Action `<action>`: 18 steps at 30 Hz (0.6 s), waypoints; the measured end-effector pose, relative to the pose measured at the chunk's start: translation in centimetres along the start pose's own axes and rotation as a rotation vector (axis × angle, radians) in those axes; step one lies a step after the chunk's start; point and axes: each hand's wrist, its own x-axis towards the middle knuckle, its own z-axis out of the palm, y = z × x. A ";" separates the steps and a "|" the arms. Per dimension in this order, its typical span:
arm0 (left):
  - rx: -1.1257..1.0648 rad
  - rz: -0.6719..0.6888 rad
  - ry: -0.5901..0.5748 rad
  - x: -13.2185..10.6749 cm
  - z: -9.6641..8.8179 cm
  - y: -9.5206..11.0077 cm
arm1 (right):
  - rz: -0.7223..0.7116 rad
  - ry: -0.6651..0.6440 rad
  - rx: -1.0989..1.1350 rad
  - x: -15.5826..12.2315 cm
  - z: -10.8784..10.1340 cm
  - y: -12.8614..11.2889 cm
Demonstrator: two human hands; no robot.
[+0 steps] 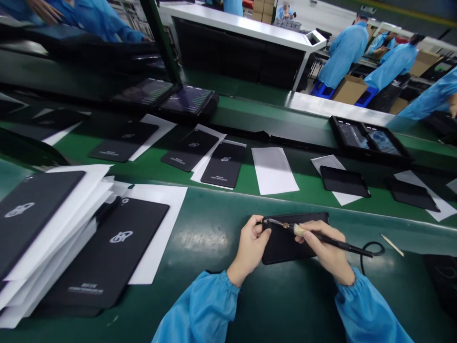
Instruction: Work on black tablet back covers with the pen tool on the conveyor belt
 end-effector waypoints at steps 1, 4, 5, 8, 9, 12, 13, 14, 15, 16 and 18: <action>0.003 0.001 -0.003 0.0 0.0 0.0 | 0.016 -0.014 0.001 0.2 -0.1 0.0; 0.005 0.002 -0.016 0.0 0.0 0.0 | 0.059 -0.052 0.030 0.6 -0.5 0.3; 0.006 0.002 -0.019 0.0 0.0 0.0 | 0.067 -0.061 0.040 0.7 -0.6 0.4; 0.003 0.005 -0.017 0.0 0.0 0.1 | 0.083 -0.071 0.054 1.0 -0.7 0.5; 0.001 0.004 -0.016 0.0 0.0 0.1 | 0.082 -0.073 0.052 1.0 -0.6 0.5; -0.003 -0.006 -0.017 0.1 -0.1 0.1 | 0.042 -0.062 0.034 0.7 -0.5 0.1; -0.005 -0.009 -0.019 0.1 -0.1 0.0 | 0.014 -0.052 0.033 0.5 -0.5 0.0; -0.007 -0.008 -0.021 0.1 -0.1 0.0 | -0.015 -0.043 0.038 0.2 -0.4 0.0; -0.009 -0.006 -0.022 0.1 -0.1 -0.1 | -0.040 -0.037 0.047 0.0 -0.4 0.0; -0.011 -0.003 -0.023 0.2 -0.1 -0.1 | -0.057 -0.033 0.056 -0.2 -0.4 0.0; -0.011 0.002 -0.022 0.2 -0.1 -0.2 | -0.069 -0.033 0.073 -0.6 -0.2 0.3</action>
